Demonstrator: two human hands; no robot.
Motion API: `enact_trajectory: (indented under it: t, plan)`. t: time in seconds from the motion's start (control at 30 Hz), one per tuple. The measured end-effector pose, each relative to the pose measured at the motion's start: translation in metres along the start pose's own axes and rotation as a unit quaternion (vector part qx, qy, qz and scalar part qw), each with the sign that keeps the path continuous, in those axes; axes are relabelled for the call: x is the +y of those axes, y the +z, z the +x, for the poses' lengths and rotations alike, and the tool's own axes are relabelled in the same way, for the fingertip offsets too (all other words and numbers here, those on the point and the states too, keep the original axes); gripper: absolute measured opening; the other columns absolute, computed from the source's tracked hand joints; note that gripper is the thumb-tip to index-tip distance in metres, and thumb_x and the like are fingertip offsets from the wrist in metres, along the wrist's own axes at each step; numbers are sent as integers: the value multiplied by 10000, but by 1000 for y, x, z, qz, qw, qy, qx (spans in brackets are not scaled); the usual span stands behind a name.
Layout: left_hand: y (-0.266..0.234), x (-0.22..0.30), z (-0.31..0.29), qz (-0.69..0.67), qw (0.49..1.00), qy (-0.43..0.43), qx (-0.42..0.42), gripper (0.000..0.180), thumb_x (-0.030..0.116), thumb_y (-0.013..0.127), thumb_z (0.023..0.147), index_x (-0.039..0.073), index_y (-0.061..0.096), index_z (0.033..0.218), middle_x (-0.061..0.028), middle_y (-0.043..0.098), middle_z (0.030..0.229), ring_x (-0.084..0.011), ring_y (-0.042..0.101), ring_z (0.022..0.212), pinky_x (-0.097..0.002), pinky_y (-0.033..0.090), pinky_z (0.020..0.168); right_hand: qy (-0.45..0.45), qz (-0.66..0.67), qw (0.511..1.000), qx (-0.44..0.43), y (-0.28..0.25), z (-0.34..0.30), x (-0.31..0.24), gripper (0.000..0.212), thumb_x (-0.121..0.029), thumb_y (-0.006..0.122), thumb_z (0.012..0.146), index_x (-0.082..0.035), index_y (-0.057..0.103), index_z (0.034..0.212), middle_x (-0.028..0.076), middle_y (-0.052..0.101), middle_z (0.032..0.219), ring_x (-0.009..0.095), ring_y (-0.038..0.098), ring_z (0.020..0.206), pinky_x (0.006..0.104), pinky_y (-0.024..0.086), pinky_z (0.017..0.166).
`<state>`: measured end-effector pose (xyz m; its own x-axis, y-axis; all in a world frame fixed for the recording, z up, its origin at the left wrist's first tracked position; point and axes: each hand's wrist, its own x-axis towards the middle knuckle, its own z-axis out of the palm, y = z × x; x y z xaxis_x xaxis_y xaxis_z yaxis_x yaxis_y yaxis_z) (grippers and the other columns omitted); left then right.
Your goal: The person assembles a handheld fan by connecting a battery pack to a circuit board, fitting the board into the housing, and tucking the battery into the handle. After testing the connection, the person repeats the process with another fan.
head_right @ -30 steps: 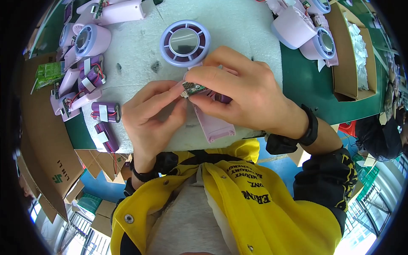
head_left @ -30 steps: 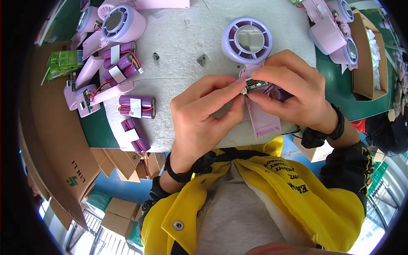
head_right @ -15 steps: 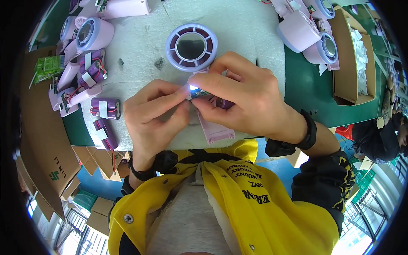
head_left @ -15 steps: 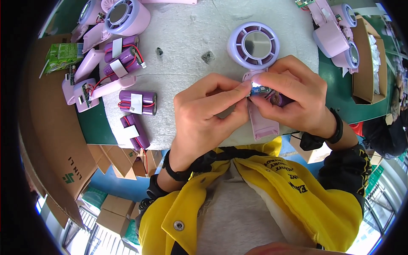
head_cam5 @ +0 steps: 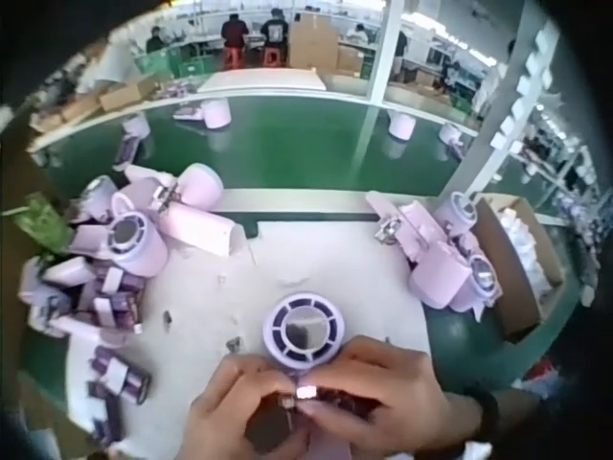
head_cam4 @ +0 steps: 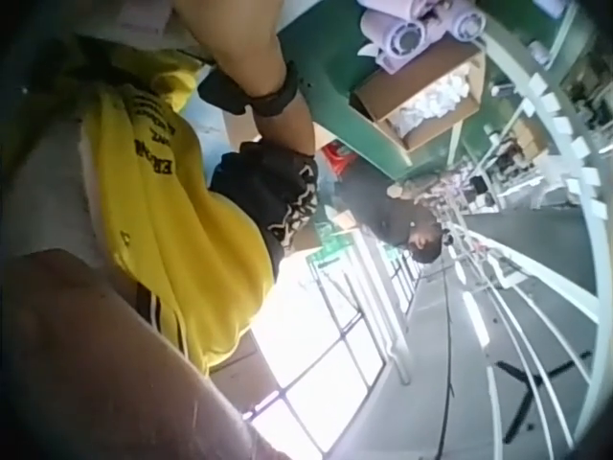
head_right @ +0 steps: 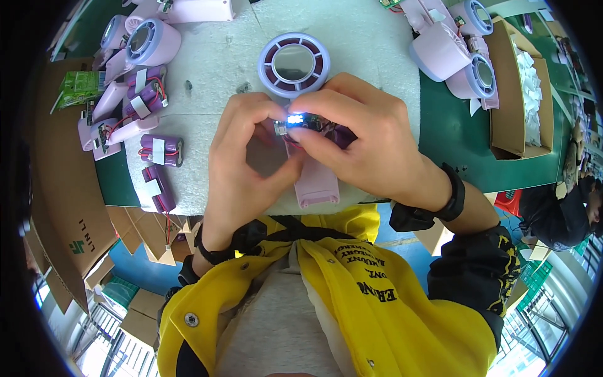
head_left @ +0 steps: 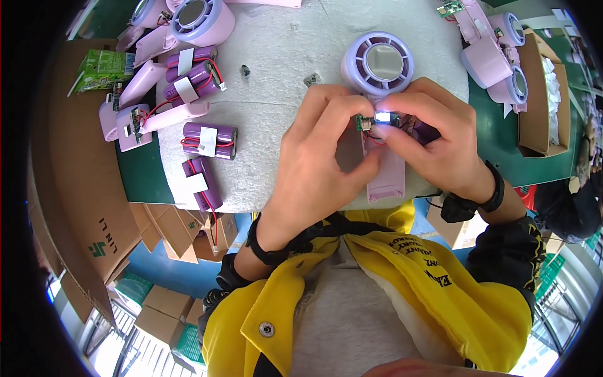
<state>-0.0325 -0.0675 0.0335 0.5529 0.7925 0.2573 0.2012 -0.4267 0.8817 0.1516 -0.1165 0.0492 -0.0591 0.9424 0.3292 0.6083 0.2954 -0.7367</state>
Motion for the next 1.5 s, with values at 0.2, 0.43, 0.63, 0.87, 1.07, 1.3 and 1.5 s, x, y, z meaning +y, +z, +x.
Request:
enact_trajectory:
  t: [0.2, 0.43, 0.63, 0.87, 1.07, 1.3, 1.5]
  plan:
    - [8, -2, -2, 36, 999, -8, 9, 437, -22, 684, 693, 62, 582, 1110, -175, 639, 1055, -366, 644, 889, -418, 540, 755, -3, 3, 1000, 2, 0, 0, 0, 271, 15, 765, 722, -2, 688, 981, 108, 658, 877, 170, 639, 695, 257, 499, 598]
    - [11, -1, -3, 64, 998, -6, 17, 423, -31, 642, 706, 31, 582, 1121, -189, 640, 1064, -389, 635, 906, -438, 532, 783, -11, -30, 999, 5, -3, -2, -3, 246, 31, 756, 725, 3, 681, 957, 109, 656, 843, 164, 637, 674, 252, 496, 591]
    - [11, 0, -3, 68, 997, -5, 18, 428, -35, 632, 705, 17, 581, 1126, -196, 640, 1063, -386, 634, 909, -439, 532, 775, 25, -10, 1000, -8, -2, -2, -7, 230, 34, 757, 721, 8, 673, 934, 112, 654, 827, 162, 635, 665, 255, 496, 580]
    - [14, -3, -2, 83, 996, 24, 38, 413, -41, 639, 751, 41, 588, 1152, -137, 649, 975, -252, 637, 748, -331, 519, 664, -28, -31, 999, -16, 0, -2, -2, 256, 37, 759, 713, 2, 674, 952, 105, 651, 828, 171, 634, 662, 256, 498, 576]
    - [16, 1, -4, 86, 995, 11, 46, 434, -65, 642, 734, 37, 579, 1151, -152, 655, 1008, -311, 673, 818, -353, 541, 707, -32, -57, 998, 7, 2, -2, -5, 257, 41, 761, 705, 1, 681, 945, 105, 653, 857, 169, 631, 663, 254, 499, 580]
    - [15, -6, -2, 92, 994, 52, 40, 457, -75, 641, 720, 41, 575, 1157, -155, 644, 1070, -320, 665, 873, -362, 539, 737, 18, -47, 999, -17, -5, 1, -8, 249, 44, 762, 697, -7, 690, 930, 104, 652, 880, 153, 618, 667, 247, 485, 576]
    - [7, -7, 0, 63, 997, 48, -5, 483, -74, 644, 712, 47, 575, 1175, -141, 637, 1117, -300, 651, 909, -354, 531, 755, 27, -14, 998, -57, -12, 3, -6, 245, 53, 755, 703, -11, 691, 930, 102, 651, 879, 154, 621, 691, 251, 487, 595]
